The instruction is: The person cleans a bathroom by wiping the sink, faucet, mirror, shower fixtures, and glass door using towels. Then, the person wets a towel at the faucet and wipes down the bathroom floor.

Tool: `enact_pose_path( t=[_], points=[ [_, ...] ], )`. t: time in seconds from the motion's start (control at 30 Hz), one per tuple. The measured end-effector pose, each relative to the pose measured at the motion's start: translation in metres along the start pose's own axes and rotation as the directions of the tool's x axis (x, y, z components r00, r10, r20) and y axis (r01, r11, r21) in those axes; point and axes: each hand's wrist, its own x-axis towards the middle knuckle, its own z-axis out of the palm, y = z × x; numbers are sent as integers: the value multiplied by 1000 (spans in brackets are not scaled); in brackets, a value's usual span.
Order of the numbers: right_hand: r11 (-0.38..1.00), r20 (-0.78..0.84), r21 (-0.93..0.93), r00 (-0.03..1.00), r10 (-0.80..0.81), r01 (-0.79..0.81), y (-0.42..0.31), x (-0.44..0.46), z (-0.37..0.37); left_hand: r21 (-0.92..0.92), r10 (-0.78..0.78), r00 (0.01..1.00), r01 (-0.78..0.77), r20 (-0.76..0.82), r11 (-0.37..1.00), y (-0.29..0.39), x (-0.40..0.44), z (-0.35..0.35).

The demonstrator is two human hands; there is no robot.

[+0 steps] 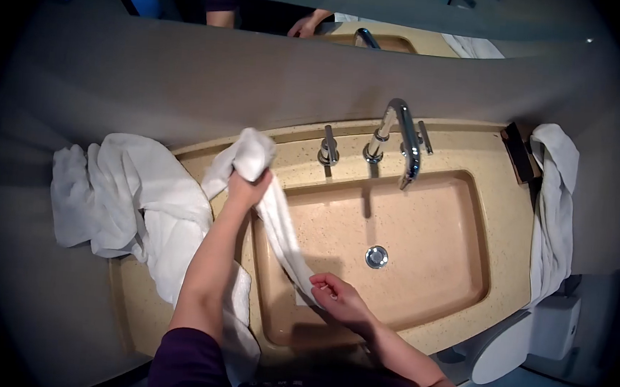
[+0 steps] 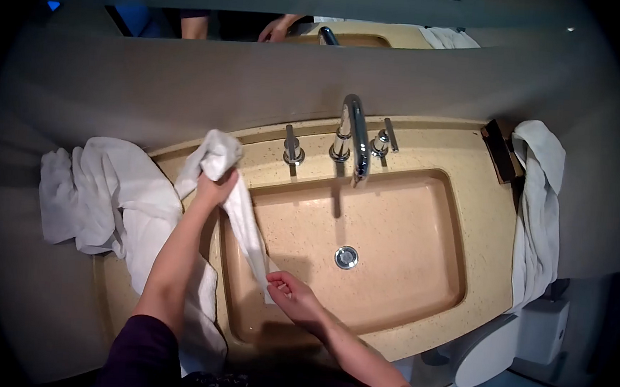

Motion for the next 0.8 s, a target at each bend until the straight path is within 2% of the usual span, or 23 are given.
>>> enact_pose_path(
  t=[0.03, 0.1, 0.13, 0.17, 0.23, 0.27, 0.3, 0.33, 0.37, 0.4, 0.43, 0.47, 0.5, 0.53, 0.57, 0.6, 0.63, 0.67, 0.7, 0.73, 0.77, 0.8],
  points=[
    [1000, -1, 6, 1000, -11, 11, 0, -5, -2, -160, -175, 984, 174, 8, 972, 8, -6, -13],
    [994, -17, 105, 1000, -17, 18, -1, -16, -9, -99, -333, 942, 329, -36, 939, -3, -15, -24],
    [992, -6, 123, 999, 35, -35, -12, -26, -14, -341, -417, 889, 339, -188, 877, 19, -27, -39],
    [992, -4, 126, 1000, 25, -24, -18, -37, -17, -565, -519, 799, 288, -304, 773, 47, -46, -50],
    [991, 217, -131, 975, 51, -22, -27, -55, -24, -874, -817, 482, 188, -315, 448, 65, -88, -20],
    [980, 354, -176, 935, -21, 89, -28, -62, -24, -968, -810, 585, 217, 26, 126, 91, -106, -23],
    [958, 488, -206, 869, -76, 200, -28, -70, -24, -936, -669, 657, 286, 347, -204, 111, -120, -29],
    [941, 579, -228, 812, -76, 251, -30, -73, -27, -830, -421, 735, 356, 532, -430, 112, -128, -28],
    [922, 661, -243, 747, -69, 300, -32, -77, -29, -659, -115, 765, 457, 634, -598, 112, -134, -28],
    [939, 554, -215, 826, -109, 269, -20, -75, -33, -414, -59, 657, 400, 752, -817, 120, -137, -37],
    [953, 427, -184, 893, -144, 241, -1, -67, -39, -406, -46, 657, 407, 753, -818, 138, -138, -52],
    [923, 132, -270, 960, -246, 274, 10, -58, -40, -563, -35, 729, 496, 683, -661, 161, -137, -71],
    [923, 58, -248, 955, -291, 296, 11, -54, -43, -685, 25, 786, 554, 618, -474, 187, -136, -82],
    [921, -51, -237, 943, -329, 309, 7, -55, -50, -735, 2, 782, 587, 624, -339, 200, -141, -83],
    [909, 177, 224, 902, -394, 353, -14, -56, -49, -763, 14, 780, 616, 626, -195, 208, -148, -85],
    [912, 195, 356, 939, -285, 203, -12, -61, -44, -731, 86, 734, 679, 673, -69, 229, -151, -95],
    [917, 168, 193, 909, -383, 350, -5, -59, -43, -717, -10, 719, 694, 695, 65, 233, -160, -96],
    [849, 32, -111, 856, -516, 516, -10, -62, -42, -647, 13, 670, 711, 742, 275, 230, -159, -102],
    [859, 5, -350, 918, -396, 373, -17, -65, -47, -595, 51, 685, 591, 727, 545, 191, -166, -89],
    [810, -32, -551, 964, -263, 202, -24, -72, -54, -616, 26, 658, 689, 752, 381, 198, -165, -88],
    [810, -75, -554, 958, -275, 189, -32, -83, -64, -610, -16, 625, 766, 780, 206, 208, -158, -97],
    [872, -56, -395, 940, -337, 289, -39, -95, -71, -606, 12, 613, 776, 790, 174, 216, -152, -103]
  ],
)
